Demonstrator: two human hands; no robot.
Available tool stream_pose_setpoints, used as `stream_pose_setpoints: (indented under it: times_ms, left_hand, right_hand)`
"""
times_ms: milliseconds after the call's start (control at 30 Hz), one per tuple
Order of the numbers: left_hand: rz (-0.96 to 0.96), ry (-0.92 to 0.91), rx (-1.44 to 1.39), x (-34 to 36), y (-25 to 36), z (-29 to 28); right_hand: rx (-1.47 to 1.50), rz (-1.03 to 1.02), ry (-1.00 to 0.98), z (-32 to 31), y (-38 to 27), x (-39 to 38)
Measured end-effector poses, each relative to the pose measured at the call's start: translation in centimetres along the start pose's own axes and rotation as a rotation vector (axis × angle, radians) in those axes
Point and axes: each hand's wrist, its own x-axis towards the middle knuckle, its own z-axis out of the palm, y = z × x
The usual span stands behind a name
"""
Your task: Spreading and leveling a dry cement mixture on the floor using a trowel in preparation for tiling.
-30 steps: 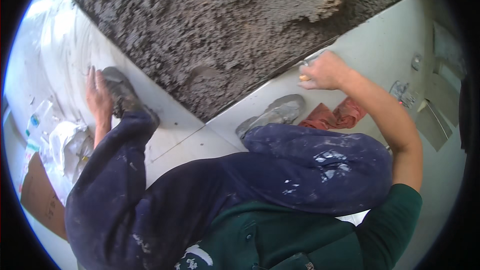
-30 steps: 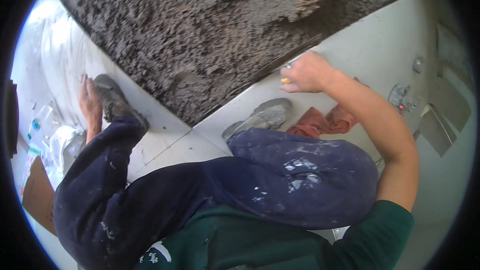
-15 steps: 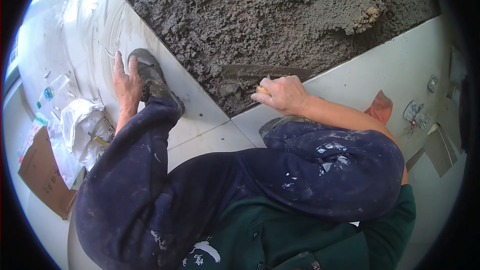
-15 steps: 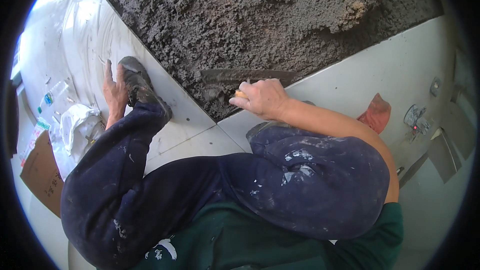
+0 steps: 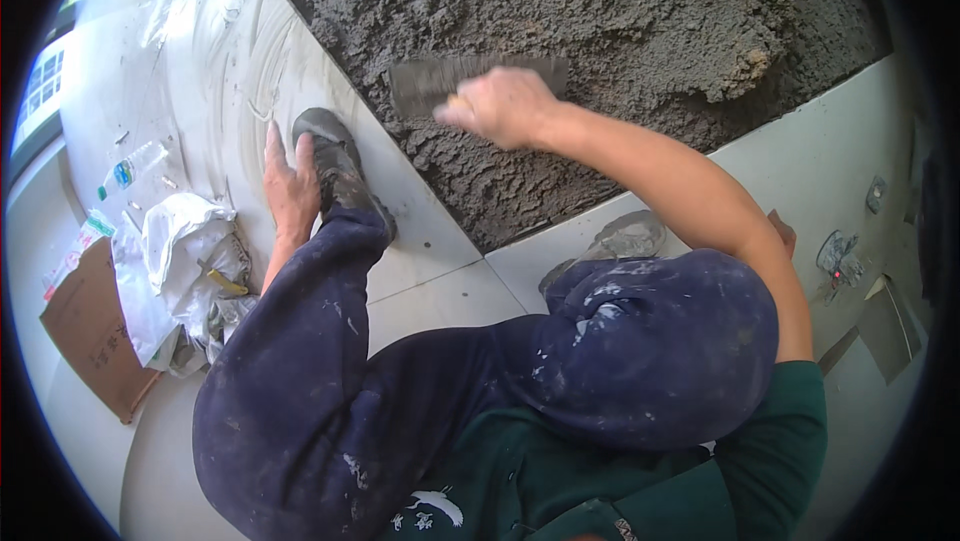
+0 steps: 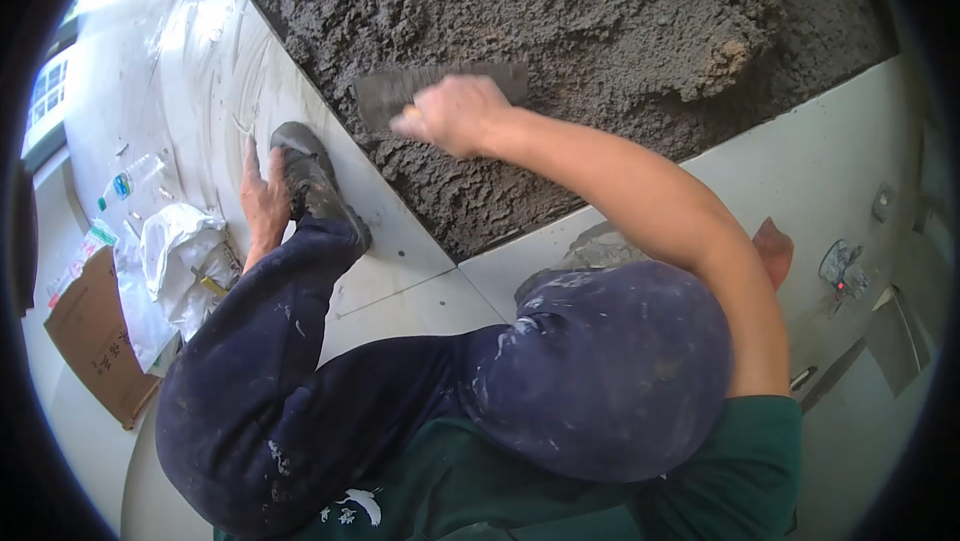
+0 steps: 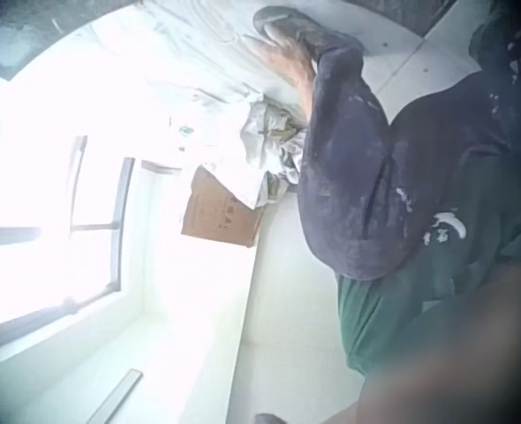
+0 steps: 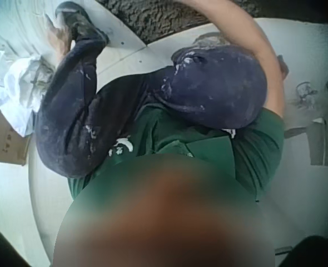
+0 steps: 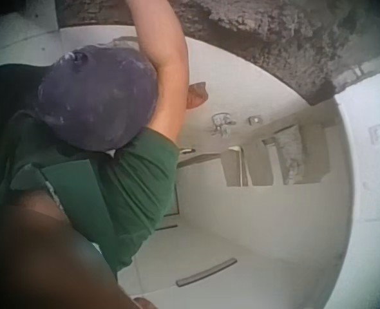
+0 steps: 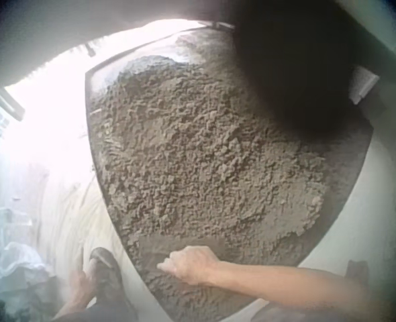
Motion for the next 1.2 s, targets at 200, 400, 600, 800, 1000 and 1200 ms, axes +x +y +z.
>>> stream_pose_setpoints:
  times_ms: [200, 400, 600, 800, 1000, 1200]
  left_hand:
    - [-0.083, -0.001, -0.027, -0.7, -1.6, -0.8]
    - [-0.085, -0.088, -0.011, 0.5, -0.9, 0.0]
    - [0.039, -0.054, 0.081, 1.2, -1.6, 1.6]
    - [0.056, -0.092, 0.172, 1.6, -4.5, 1.6]
    - [0.098, -0.094, 0.217, 2.6, -1.5, 1.9]
    - [0.086, -0.139, 0.290, 2.7, -0.2, 0.9]
  right_hand:
    - [-0.095, 0.015, 0.275, -3.3, 2.0, -2.9]
    - [-0.176, -0.194, -0.166, 5.2, 1.3, -13.0]
    - [-0.185, -0.216, -0.084, 7.0, 2.5, -15.5]
    - [-0.250, -0.003, 0.417, 0.7, 6.3, -17.4]
    - [-0.568, 0.340, 0.846, -9.8, 18.5, -21.9]
    - [-0.329, 0.361, 0.862, -12.3, 19.2, -21.2]
